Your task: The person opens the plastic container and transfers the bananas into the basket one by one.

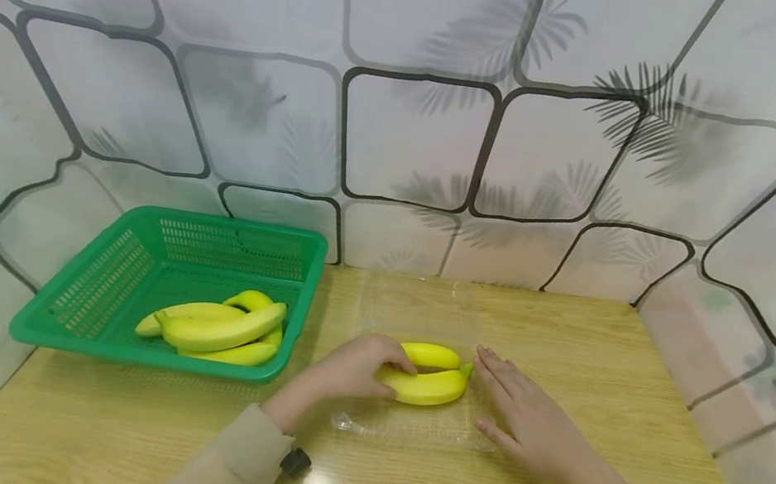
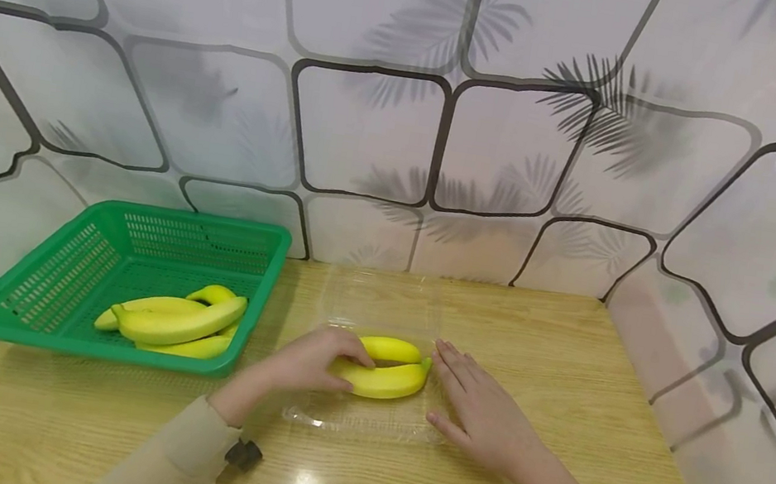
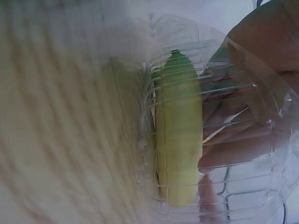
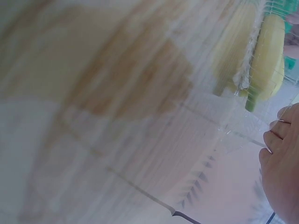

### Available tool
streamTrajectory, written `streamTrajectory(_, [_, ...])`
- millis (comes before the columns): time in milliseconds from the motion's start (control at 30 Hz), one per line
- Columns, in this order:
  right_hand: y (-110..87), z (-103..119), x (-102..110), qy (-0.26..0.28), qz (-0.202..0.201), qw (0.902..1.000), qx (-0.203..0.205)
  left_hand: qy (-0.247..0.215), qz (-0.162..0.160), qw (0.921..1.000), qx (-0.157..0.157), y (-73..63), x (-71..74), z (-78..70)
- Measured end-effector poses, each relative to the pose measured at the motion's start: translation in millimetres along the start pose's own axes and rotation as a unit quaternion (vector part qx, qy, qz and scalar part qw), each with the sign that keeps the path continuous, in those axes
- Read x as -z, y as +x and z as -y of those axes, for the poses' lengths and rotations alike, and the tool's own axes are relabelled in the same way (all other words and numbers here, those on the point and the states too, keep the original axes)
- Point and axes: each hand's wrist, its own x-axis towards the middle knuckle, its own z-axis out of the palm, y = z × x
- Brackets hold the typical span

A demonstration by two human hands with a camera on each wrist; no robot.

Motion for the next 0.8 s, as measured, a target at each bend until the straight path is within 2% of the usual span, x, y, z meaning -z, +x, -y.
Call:
streamTrajectory(233, [0.0, -0.2, 0.0, 0.005, 0.002, 1.0, 0.0, 0.023, 0.01, 0.9996, 0.009, 2.3, -2.0, 1.0])
streamTrajectory(467, [0.4, -0.6, -0.2, 0.005, 0.002, 1.0, 0.001, 0.072, 0.02, 0.9971, -0.013, 2.0, -2.9, 2.0])
streamTrajectory(800, [0.2, -0.7, -0.6, -0.002, -0.003, 1.0, 0.001, 0.088, 0.035, 0.9952, -0.022, -0.6, -1.6, 4.1])
